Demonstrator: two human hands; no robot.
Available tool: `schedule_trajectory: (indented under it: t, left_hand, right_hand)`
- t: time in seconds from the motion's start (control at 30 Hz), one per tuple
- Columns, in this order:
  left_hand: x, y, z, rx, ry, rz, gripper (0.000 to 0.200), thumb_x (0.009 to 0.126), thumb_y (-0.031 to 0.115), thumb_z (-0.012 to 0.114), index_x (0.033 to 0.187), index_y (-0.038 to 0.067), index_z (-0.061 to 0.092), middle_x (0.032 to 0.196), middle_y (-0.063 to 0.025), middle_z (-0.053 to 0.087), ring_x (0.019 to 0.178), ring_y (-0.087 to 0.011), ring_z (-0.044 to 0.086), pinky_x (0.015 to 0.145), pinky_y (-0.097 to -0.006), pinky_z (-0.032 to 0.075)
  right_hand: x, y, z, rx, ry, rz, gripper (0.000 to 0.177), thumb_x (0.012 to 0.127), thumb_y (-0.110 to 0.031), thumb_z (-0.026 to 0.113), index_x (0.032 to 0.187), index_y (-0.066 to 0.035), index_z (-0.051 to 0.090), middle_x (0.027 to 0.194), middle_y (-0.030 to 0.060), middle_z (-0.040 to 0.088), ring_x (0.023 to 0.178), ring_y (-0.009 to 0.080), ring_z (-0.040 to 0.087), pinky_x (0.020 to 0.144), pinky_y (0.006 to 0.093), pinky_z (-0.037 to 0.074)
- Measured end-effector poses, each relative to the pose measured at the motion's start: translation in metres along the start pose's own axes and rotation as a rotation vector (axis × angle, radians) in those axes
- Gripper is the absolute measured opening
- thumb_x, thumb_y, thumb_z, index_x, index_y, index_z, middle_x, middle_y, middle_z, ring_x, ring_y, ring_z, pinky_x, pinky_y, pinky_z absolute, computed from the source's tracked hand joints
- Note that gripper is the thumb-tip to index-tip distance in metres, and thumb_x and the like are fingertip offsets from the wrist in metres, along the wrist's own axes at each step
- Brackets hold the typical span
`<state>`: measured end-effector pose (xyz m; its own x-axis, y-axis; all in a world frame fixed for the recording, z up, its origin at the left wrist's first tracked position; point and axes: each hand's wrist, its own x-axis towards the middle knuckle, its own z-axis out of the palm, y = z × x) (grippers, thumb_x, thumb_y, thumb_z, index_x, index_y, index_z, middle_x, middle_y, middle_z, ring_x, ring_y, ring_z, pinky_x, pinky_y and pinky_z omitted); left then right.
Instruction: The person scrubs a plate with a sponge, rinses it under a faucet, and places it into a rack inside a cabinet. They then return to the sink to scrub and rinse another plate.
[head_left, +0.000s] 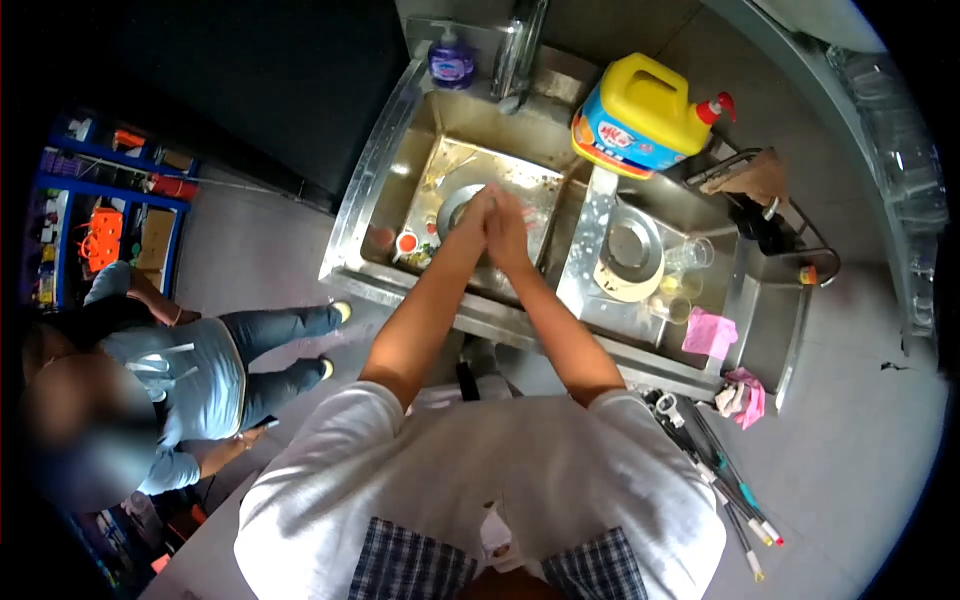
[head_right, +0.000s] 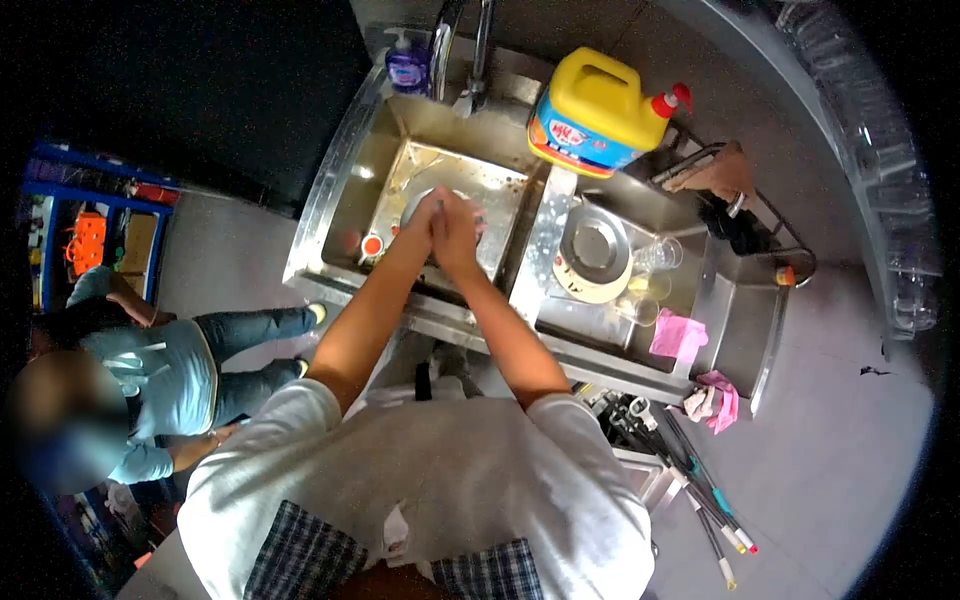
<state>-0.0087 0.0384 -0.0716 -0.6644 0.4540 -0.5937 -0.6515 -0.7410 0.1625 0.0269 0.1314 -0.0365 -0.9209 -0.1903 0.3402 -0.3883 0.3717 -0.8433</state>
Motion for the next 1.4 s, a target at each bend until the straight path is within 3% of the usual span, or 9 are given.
schedule_trajectory:
  t: [0.4,0.53,0.6,0.67,0.8,1.07,1.13,1.23,1.4]
  left_hand:
    - [0.006,0.019,0.004,-0.115,0.014,0.106,0.053,0.093,0.054,0.037,0.102,0.005,0.057,0.108,-0.0149,0.061,0.095,-0.0299,0.058,0.089,-0.0443,0.047]
    - [0.009,0.014,0.027,0.019,0.140,0.128,0.051,0.094,0.052,0.037,0.101,0.006,0.057,0.107,-0.0151,0.060,0.098,-0.0297,0.057,0.087,-0.0409,0.048]
    - [0.054,0.042,-0.029,-0.162,-0.462,0.125,0.042,0.094,0.046,0.043,0.102,0.007,0.057,0.106,-0.0129,0.060,0.098,-0.0274,0.058,0.085,-0.0393,0.048]
    - [0.012,0.041,0.031,-0.172,0.153,0.461,0.036,0.093,0.042,0.048,0.102,0.009,0.057,0.102,-0.0111,0.060,0.090,-0.0235,0.061,0.080,-0.0384,0.049]
    - [-0.019,0.021,0.015,0.225,-0.261,0.530,0.034,0.092,0.036,0.051,0.108,0.007,0.055,0.105,-0.0097,0.060,0.095,-0.0221,0.060,0.082,-0.0361,0.049]
    - [-0.002,0.039,-0.024,-0.096,-0.455,0.054,0.067,0.093,0.054,0.034,0.133,0.001,0.042,0.131,-0.0165,0.048,0.118,-0.0297,0.047,0.101,-0.0391,0.038]
    - [0.024,0.039,-0.049,0.326,-0.158,0.219,0.062,0.086,0.050,0.046,0.126,0.002,0.048,0.127,-0.0181,0.050,0.116,-0.0314,0.049,0.098,-0.0419,0.040]
    - [0.075,0.051,-0.122,1.716,0.727,0.278,0.055,0.076,0.042,0.064,0.115,0.005,0.059,0.122,-0.0205,0.053,0.114,-0.0339,0.051,0.095,-0.0462,0.042]
    - [0.124,0.059,-0.214,1.834,0.967,0.127,0.055,0.066,0.033,0.076,0.111,0.005,0.061,0.112,-0.0179,0.060,0.102,-0.0380,0.058,0.086,-0.0464,0.049]
  right_hand:
    - [0.012,0.007,-0.018,-0.288,-0.123,-0.123,0.037,0.087,-0.012,0.046,0.120,0.004,0.052,0.123,0.0258,0.052,0.113,0.0429,0.048,0.098,0.0448,0.038]
    - [0.041,0.000,-0.021,-0.114,-0.210,0.236,0.035,0.086,-0.011,0.047,0.119,-0.001,0.055,0.118,0.0213,0.056,0.110,0.0399,0.051,0.097,0.0445,0.038]
    - [0.032,0.000,0.006,-0.132,0.067,-0.080,0.029,0.081,-0.003,0.051,0.109,0.000,0.056,0.117,0.0191,0.054,0.110,0.0384,0.048,0.093,0.0417,0.039]
    - [0.031,-0.026,0.004,-0.094,-0.026,-0.018,0.031,0.081,-0.005,0.053,0.111,0.001,0.052,0.122,0.0207,0.050,0.115,0.0400,0.044,0.095,0.0423,0.036]
    - [0.042,-0.027,-0.007,-0.236,0.073,-0.076,0.050,0.078,-0.009,0.055,0.125,0.000,0.042,0.125,0.0262,0.043,0.117,0.0422,0.039,0.100,0.0482,0.029]
    - [0.007,0.016,0.023,-0.269,0.068,-0.005,0.050,0.074,-0.006,0.053,0.124,-0.005,0.051,0.117,0.0219,0.052,0.108,0.0421,0.047,0.096,0.0485,0.036]
    - [0.000,0.048,0.033,-0.139,0.364,0.228,0.030,0.077,-0.001,0.048,0.106,-0.001,0.056,0.100,0.0170,0.057,0.094,0.0351,0.054,0.082,0.0452,0.045]
    - [-0.006,0.103,0.016,1.032,0.496,1.356,0.022,0.087,-0.018,0.042,0.091,-0.003,0.057,0.073,0.0113,0.058,0.063,0.0267,0.055,0.061,0.0363,0.049]
    - [-0.040,0.110,-0.014,1.284,0.571,1.252,0.028,0.083,-0.020,0.045,0.099,0.002,0.050,0.093,0.0170,0.057,0.081,0.0311,0.056,0.068,0.0425,0.051]
